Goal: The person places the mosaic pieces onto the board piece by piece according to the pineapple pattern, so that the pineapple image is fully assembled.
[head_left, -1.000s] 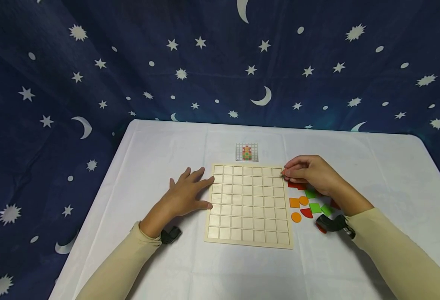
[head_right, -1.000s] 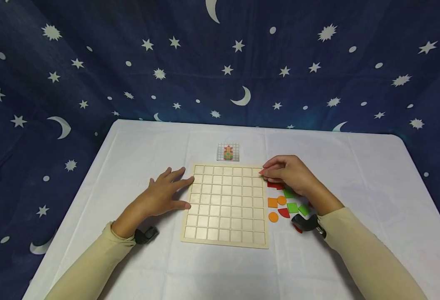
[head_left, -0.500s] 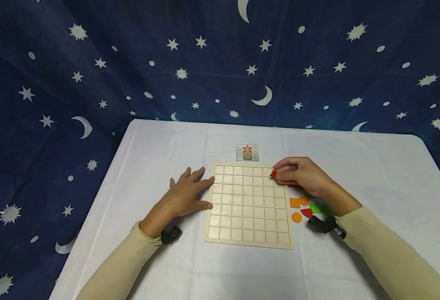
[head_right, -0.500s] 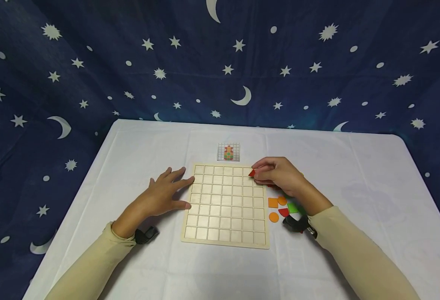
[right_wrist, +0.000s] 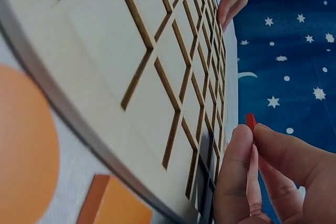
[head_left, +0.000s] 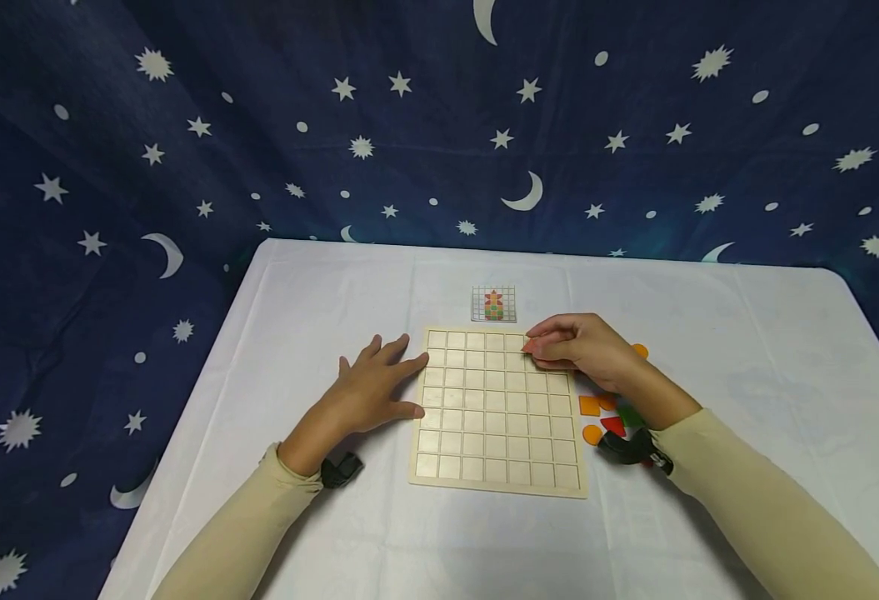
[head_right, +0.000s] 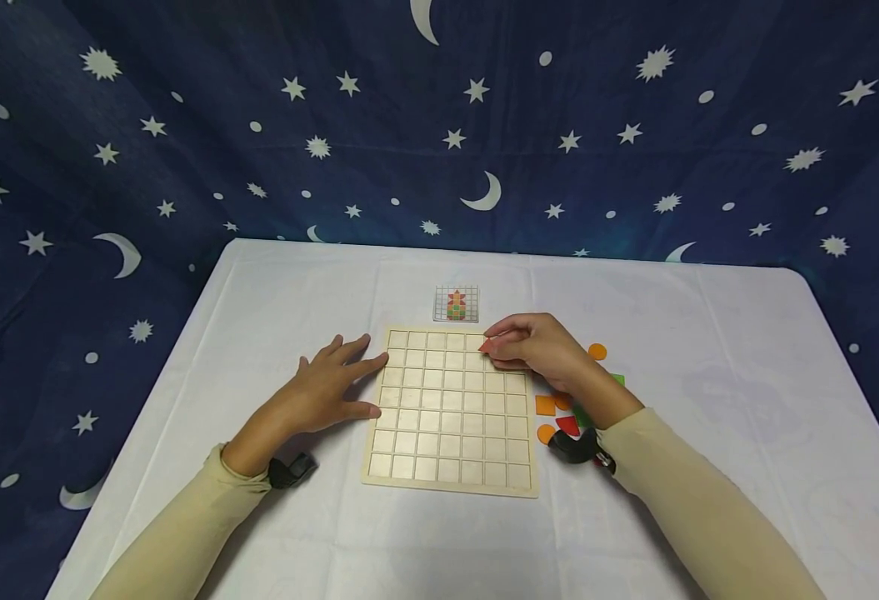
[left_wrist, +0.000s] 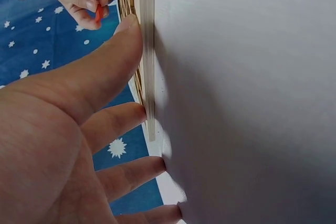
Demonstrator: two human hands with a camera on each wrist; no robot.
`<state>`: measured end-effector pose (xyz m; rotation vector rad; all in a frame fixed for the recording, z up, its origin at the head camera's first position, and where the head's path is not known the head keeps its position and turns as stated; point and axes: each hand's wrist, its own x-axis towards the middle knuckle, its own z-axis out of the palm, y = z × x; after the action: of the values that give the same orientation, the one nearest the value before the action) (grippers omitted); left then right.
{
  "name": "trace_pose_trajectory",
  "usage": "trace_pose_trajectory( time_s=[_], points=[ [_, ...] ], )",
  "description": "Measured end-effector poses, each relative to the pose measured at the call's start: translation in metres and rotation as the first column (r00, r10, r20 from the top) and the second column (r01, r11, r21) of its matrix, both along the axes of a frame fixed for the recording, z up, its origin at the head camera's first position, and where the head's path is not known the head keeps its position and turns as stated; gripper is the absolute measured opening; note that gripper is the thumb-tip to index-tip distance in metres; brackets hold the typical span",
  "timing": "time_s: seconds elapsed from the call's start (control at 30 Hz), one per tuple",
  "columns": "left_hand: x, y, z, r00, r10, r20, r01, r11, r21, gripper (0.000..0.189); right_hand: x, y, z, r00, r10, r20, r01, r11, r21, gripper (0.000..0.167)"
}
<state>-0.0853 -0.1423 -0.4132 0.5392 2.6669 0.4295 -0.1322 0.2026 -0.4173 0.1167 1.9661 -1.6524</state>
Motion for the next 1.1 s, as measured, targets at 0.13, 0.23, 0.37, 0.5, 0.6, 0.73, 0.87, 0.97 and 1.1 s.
trace_pose_trajectory(
  time_s=[0.13,0.23,0.37,0.5,0.6,0.73,0.87,0.97,1.1],
  points=[
    [0.0,0.0,-0.001,1.0,-0.004,-0.003,0.004,1.0,-0.001,0.081,0.0,-0.005,-0.001,1.0,0.017,-0.016,-0.016,0.999,0.036,0.043],
    [0.0,-0.001,0.0,1.0,-0.004,-0.003,0.004,1.0,0.003,0.08,0.0,-0.009,-0.001,0.999,0.03,-0.039,-0.027,0.998,0.061,0.042],
    [0.0,-0.001,-0.001,1.0,-0.001,0.003,0.001,1.0,0.009,0.08,0.0,-0.016,-0.002,0.997,0.037,-0.064,-0.033,0.997,0.068,0.039],
    [0.0,0.0,-0.002,1.0,-0.002,0.005,0.002,1.0,0.011,0.08,0.0,-0.024,-0.002,0.998,0.031,-0.054,-0.028,0.998,0.048,0.038],
    [0.0,0.0,-0.001,1.0,-0.007,0.001,0.007,1.0,0.011,0.081,0.001,-0.029,-0.004,0.999,0.026,-0.045,-0.025,0.999,0.031,0.037],
    [0.0,0.0,-0.001,1.0,-0.008,-0.001,0.008,1.0,0.014,0.081,0.001,-0.034,-0.006,0.999,0.034,-0.041,-0.034,0.999,0.015,0.037],
    [0.0,0.0,0.0,1.0,-0.006,0.001,0.006,1.0,0.021,0.08,0.001,-0.037,-0.007,0.998,0.051,-0.041,-0.05,0.998,0.026,0.035],
    [0.0,0.0,0.001,1.0,-0.004,0.0,0.004,1.0,0.024,0.08,0.001,-0.039,-0.008,0.997,0.061,-0.045,-0.059,0.997,0.052,0.034],
    [0.0,0.0,0.001,1.0,-0.005,-0.001,0.005,1.0,0.022,0.08,0.001,-0.042,-0.008,0.996,0.071,-0.058,-0.064,0.992,0.107,0.033]
  ],
)
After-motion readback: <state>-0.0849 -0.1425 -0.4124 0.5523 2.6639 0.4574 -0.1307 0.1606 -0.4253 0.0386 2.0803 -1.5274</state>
